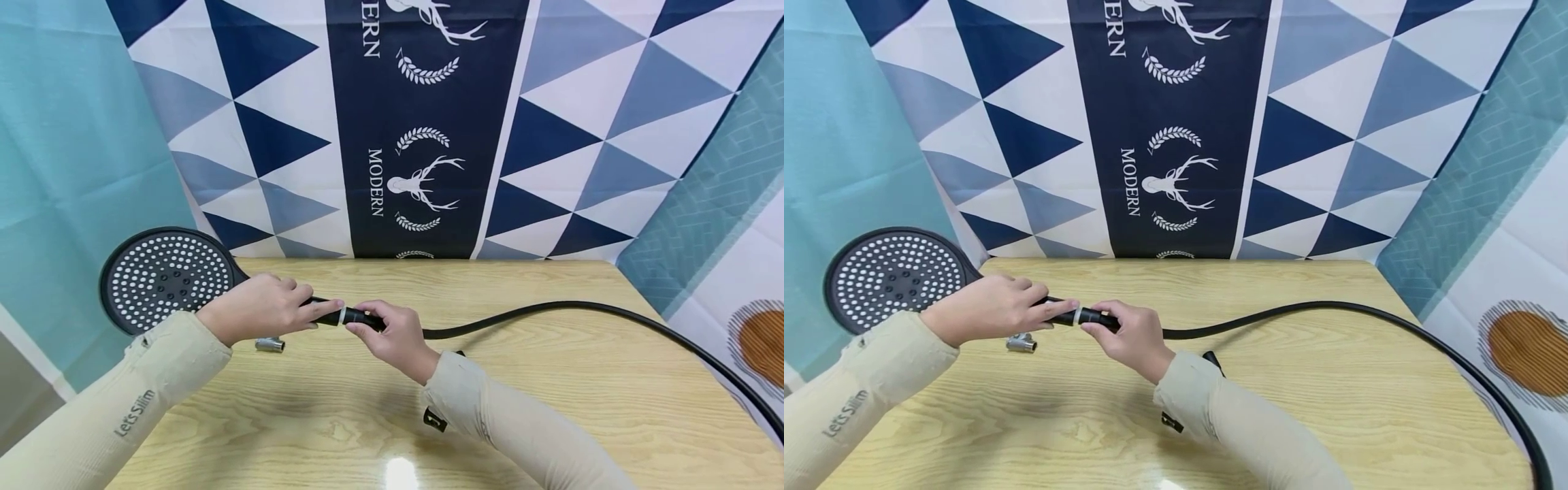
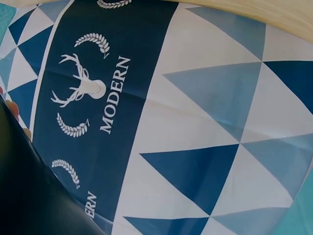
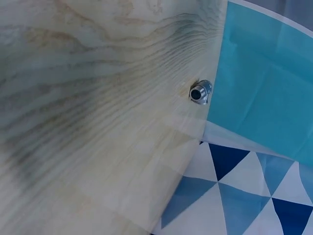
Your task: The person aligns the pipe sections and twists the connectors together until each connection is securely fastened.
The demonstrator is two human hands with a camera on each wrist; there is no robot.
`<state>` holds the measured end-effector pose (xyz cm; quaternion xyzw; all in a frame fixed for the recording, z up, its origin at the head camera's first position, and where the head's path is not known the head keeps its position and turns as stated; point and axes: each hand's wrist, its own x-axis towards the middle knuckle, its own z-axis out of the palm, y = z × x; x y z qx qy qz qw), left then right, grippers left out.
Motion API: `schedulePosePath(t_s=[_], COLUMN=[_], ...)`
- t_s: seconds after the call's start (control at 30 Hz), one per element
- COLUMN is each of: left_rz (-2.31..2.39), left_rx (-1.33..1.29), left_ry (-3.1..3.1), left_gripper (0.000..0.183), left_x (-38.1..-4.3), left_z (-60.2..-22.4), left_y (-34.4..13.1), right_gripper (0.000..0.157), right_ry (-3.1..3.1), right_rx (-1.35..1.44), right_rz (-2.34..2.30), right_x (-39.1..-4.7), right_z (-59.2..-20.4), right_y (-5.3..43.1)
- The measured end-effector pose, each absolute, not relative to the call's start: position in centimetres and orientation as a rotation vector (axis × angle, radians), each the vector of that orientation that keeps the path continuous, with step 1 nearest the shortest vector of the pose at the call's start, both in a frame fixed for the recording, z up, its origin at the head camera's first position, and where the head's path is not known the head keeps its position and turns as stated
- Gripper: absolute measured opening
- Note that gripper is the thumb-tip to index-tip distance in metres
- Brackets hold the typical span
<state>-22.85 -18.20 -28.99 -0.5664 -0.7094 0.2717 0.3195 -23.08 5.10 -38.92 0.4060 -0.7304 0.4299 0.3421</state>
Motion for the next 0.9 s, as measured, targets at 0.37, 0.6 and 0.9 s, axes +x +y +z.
schedulePosePath(t_s=[0.37, 0.6, 0.9], left_rz=[0.701, 0.771, 0.774], left_rx=[-1.323, -1.336, -1.355], left_ry=[-1.910, -1.852, -1.879], left_gripper=[0.050, 0.052, 0.054], left_x=[-23.0, -22.9, -22.5], left_z=[-28.9, -29.0, -29.4], left_y=[-17.9, -18.5, -18.1], right_gripper=[0.023, 0.024, 0.031], right_ry=[-1.884, -1.881, -1.951], right_rx=[0.971, 1.059, 1.083], right_rz=[1.444, 1.369, 1.283], right_x=[-23.0, -22.9, -22.6], right_z=[-39.1, -39.1, -39.2], right_y=[5.7, 5.9, 6.4])
